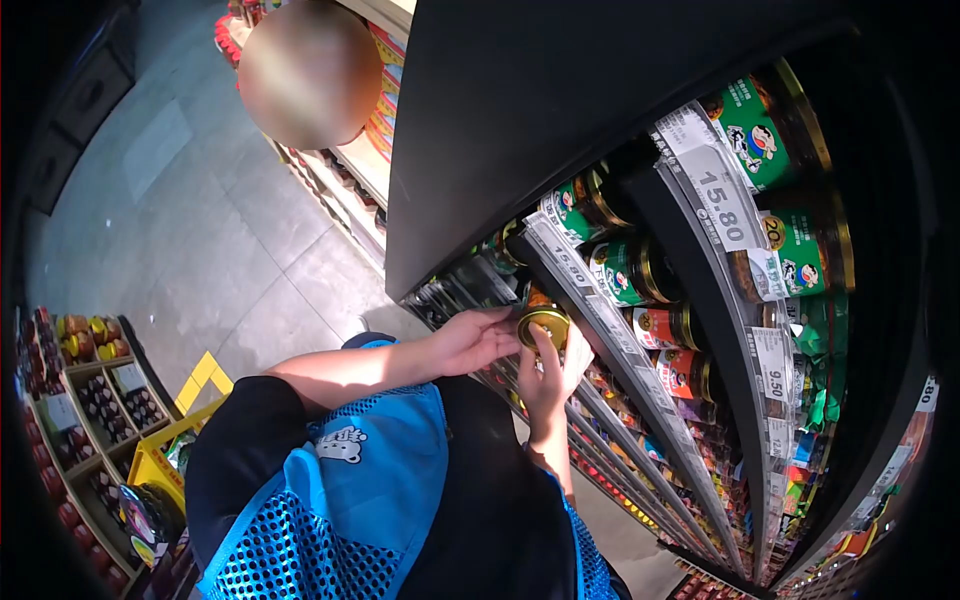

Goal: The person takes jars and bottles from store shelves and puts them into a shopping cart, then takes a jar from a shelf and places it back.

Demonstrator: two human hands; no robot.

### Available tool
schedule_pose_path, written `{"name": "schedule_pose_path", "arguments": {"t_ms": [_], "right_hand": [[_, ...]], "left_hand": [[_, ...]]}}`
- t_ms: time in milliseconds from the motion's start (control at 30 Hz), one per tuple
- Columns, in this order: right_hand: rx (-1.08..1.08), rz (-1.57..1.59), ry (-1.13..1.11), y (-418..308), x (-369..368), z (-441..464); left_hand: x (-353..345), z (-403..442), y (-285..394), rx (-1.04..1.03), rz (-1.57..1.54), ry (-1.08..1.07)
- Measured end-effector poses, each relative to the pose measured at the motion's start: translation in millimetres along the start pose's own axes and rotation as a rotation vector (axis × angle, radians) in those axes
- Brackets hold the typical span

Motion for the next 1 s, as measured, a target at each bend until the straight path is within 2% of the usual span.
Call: {"name": "schedule_pose_path", "arguments": {"t_ms": [133, 233, 333, 433, 633, 867, 1000], "right_hand": [[0.021, -0.079, 0.027, 6.7, -0.5, 11.2], [-0.082, 0.002, -0.052, 14.3, -1.6, 19.0], [-0.223, -0.007, -0.154, 30.0, -11.1, 13.8], [-0.306, -0.033, -0.273, 35.0, -11.5, 20.1], [-0.464, 0.028, -0.524, 36.3, -8.3, 35.7], [-0.498, 0.138, -0.555, 29.8, -0.1, 51.5], [-0.287, 0.043, -0.561, 42.1, -9.3, 44.2]], "left_hand": [[-1.9, 2.4, 5.4, 0.028, 0.002, -0.048], [4.3, 4.7, 7.4, 0.037, -0.035, -0.061], [2.4, 6.3, 9.0, 0.019, -0.036, -0.154], [-6.7, 5.1, 11.7, 0.006, -0.023, -0.055], [-6.1, 6.4, 14.8, -0.001, 0.0, -0.105], [-8.0, 8.5, 17.1, 0.0, 0.022, -0.062], [-8.3, 7.9, 18.3, 0.002, 0.036, -0.041]]}}
Point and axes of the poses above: each hand's wrist, its own z-axis towards the middle knuckle, its own x-axis out of the back of the hand, y = z × x, the point moved 2 cm from there along z, towards the middle knuckle, and after that the axes turned 5 degrees about -y, right-handed, at the moved point
